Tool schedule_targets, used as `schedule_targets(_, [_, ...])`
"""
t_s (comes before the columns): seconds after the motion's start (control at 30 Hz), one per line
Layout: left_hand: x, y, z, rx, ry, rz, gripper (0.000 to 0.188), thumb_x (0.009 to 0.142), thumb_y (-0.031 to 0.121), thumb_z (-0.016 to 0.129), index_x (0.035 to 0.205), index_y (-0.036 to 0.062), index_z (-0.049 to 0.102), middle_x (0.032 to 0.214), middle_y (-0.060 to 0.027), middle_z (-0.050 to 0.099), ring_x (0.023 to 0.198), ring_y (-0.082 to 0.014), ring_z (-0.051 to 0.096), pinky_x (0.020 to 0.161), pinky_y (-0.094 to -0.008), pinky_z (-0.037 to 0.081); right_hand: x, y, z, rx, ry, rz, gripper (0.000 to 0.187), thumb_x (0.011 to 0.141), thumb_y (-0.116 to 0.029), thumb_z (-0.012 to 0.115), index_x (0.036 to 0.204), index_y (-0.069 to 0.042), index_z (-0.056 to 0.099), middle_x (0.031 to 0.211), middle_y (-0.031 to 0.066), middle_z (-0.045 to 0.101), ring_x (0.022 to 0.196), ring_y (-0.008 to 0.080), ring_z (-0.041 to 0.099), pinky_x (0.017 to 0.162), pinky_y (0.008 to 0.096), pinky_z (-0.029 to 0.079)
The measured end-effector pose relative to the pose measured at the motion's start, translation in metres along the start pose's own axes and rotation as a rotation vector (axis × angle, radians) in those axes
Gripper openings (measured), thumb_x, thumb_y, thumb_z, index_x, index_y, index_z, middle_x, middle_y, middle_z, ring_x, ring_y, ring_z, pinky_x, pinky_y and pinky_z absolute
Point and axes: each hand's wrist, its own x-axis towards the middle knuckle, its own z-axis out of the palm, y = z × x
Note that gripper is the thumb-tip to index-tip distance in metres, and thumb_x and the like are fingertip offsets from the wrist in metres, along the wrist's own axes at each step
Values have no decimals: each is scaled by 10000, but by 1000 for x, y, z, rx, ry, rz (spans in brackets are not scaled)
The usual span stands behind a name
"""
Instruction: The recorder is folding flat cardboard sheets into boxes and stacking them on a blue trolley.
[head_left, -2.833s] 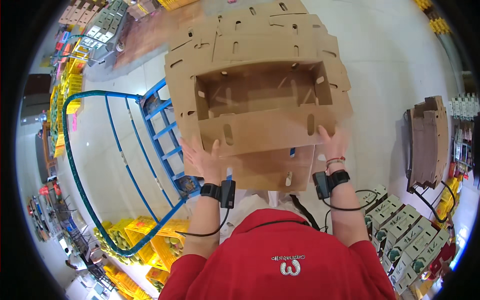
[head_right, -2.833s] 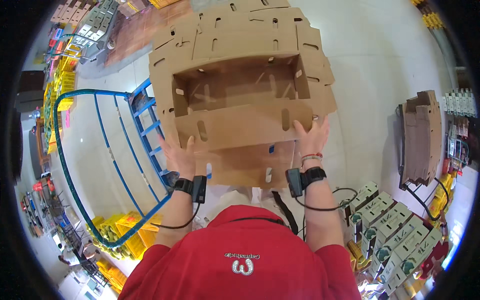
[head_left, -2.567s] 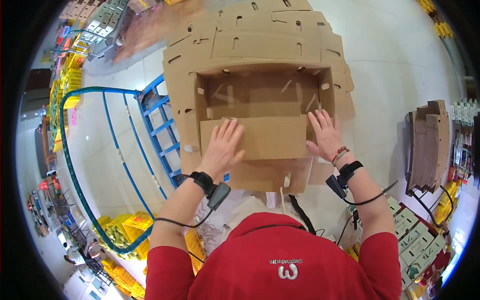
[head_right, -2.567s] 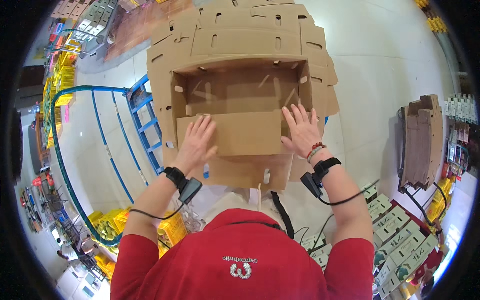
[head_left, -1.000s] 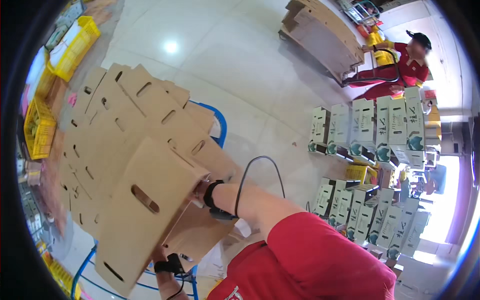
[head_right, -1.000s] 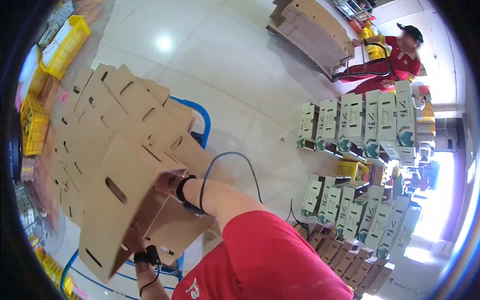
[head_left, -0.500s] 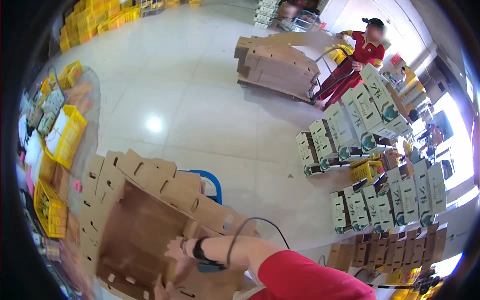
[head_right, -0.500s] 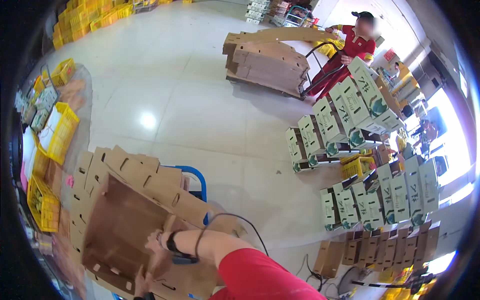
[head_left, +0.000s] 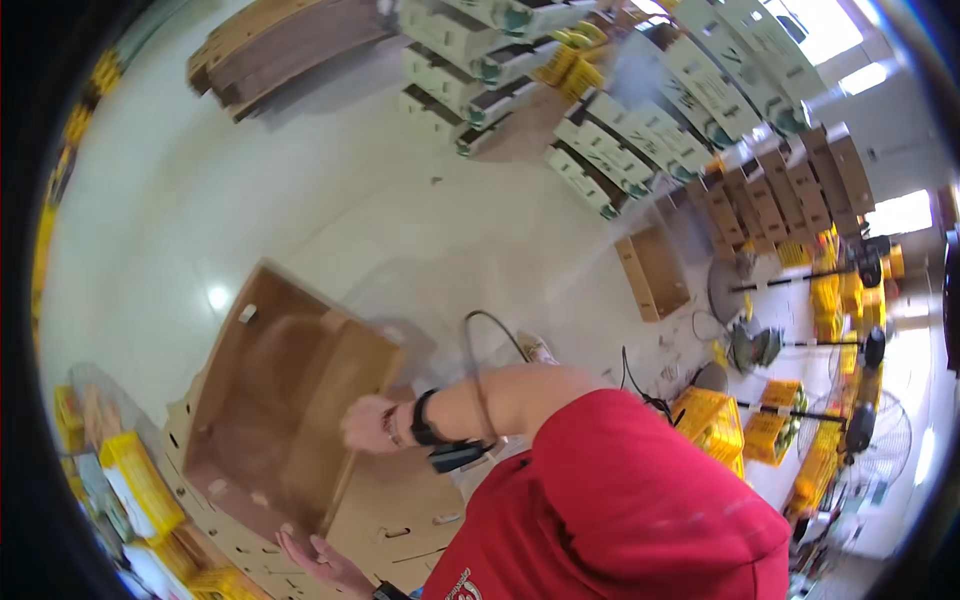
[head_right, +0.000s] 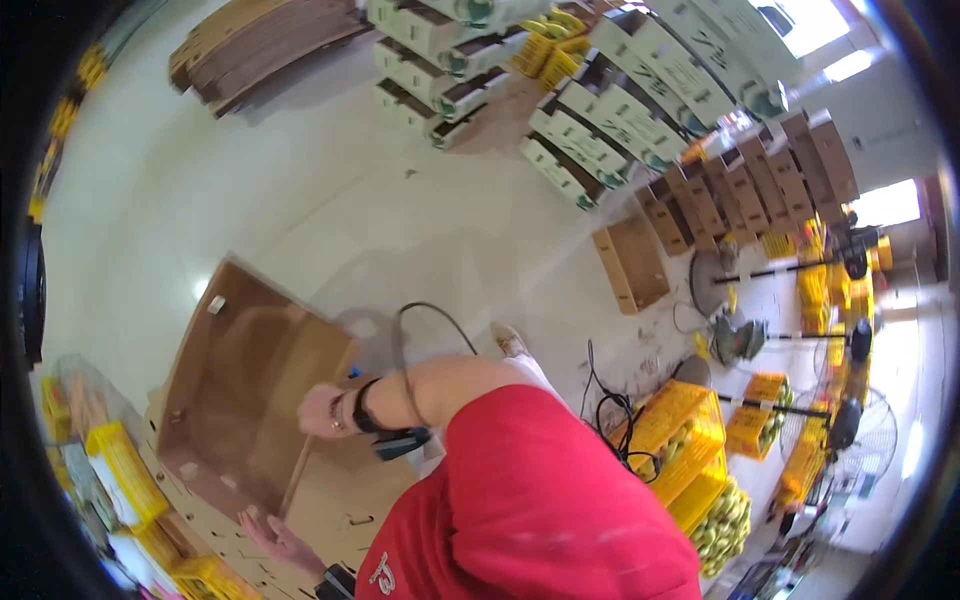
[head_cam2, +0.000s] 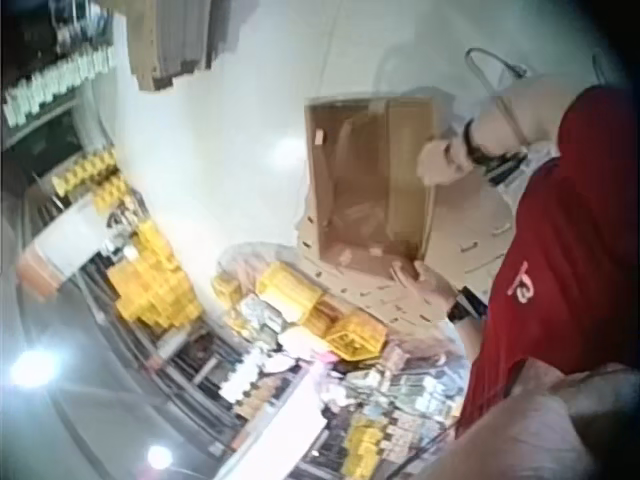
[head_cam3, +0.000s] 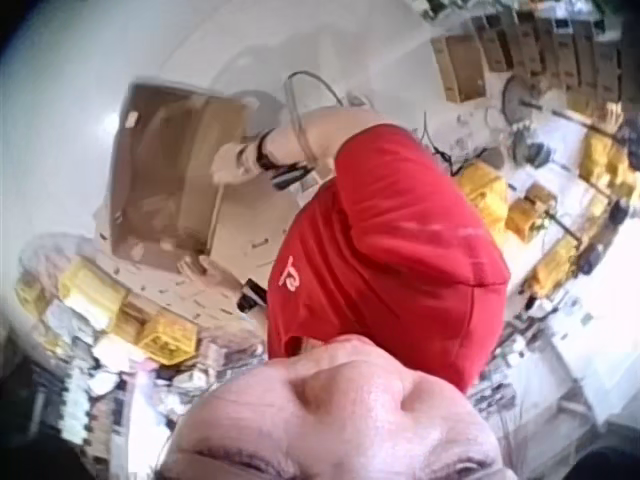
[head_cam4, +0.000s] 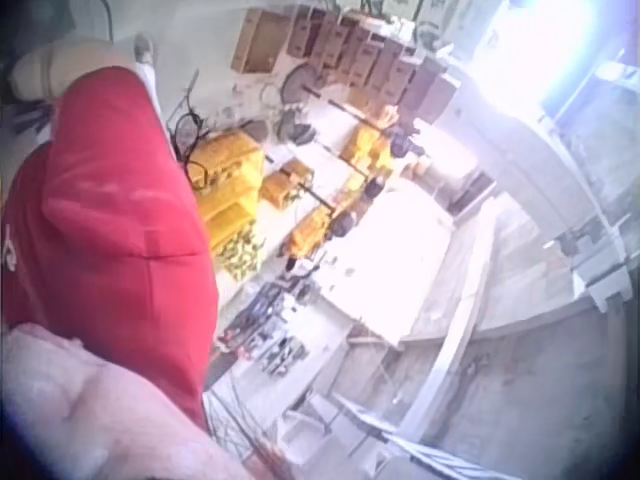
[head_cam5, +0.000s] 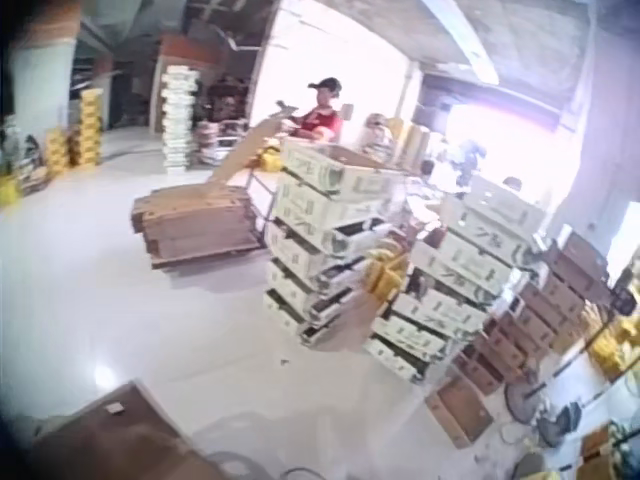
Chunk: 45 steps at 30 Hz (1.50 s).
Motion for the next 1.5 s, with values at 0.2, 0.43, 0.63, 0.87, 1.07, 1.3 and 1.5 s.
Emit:
schedule_targets(0.2, [21,116,98,-344,-251,197,384,882,102,438,1243,-20,387,1274,-144,393,1120,-241,435,910,-329,371,-252,81,-51,147,172,803,217,727,-189,525,914,-113,604,965,114,598,927,285,567,720,415,471])
schedule_targets(0.43, [-28,204,235,-331,-1011,204,353,806,64,545,1146,-6,484,1102,-114,542,982,-198,534,848,-305,415,-504,154,-39,501,381,1549,264,735,-179,506,972,-94,585,903,155,616,877,338,578,767,425,453])
schedule_targets(0.63, [-110,237,293,252,-1203,56,320,798,127,592,1083,-8,535,979,-120,610,865,-167,585,772,-281,460,-663,278,24,549,835,2042,270,737,-207,524,895,9,563,867,265,586,840,409,567,738,454,460])
schedule_targets(0.87, [-142,303,337,376,-1287,48,318,826,226,570,1074,28,566,1046,-146,596,1005,-243,551,876,-326,409,-766,401,21,466,1045,2455,364,745,-278,567,968,7,526,943,236,589,888,387,565,765,463,454])
schedule_targets(1.07, [-140,301,368,93,-1216,-285,322,850,185,560,1120,15,512,1004,-83,598,848,-143,581,659,-234,462,-758,469,14,508,1333,2251,735,738,-364,599,1279,5,265,1175,296,428,1060,411,463,883,444,401])
schedule_targets(1.3, [-158,364,348,-75,-1121,-326,321,832,148,563,1106,-13,518,992,-104,606,883,-148,574,798,-264,449,-607,391,44,816,858,1860,669,752,-260,592,1305,-66,271,1225,240,422,1112,368,442,941,418,370])
schedule_targets(1.5, [-167,289,295,-46,-969,-178,372,832,250,551,1102,-4,528,1024,-166,603,966,-245,581,824,-324,452,-530,300,63,798,203,1316,557,745,-227,576,1237,-52,382,1117,205,519,1035,335,501,884,399,407])
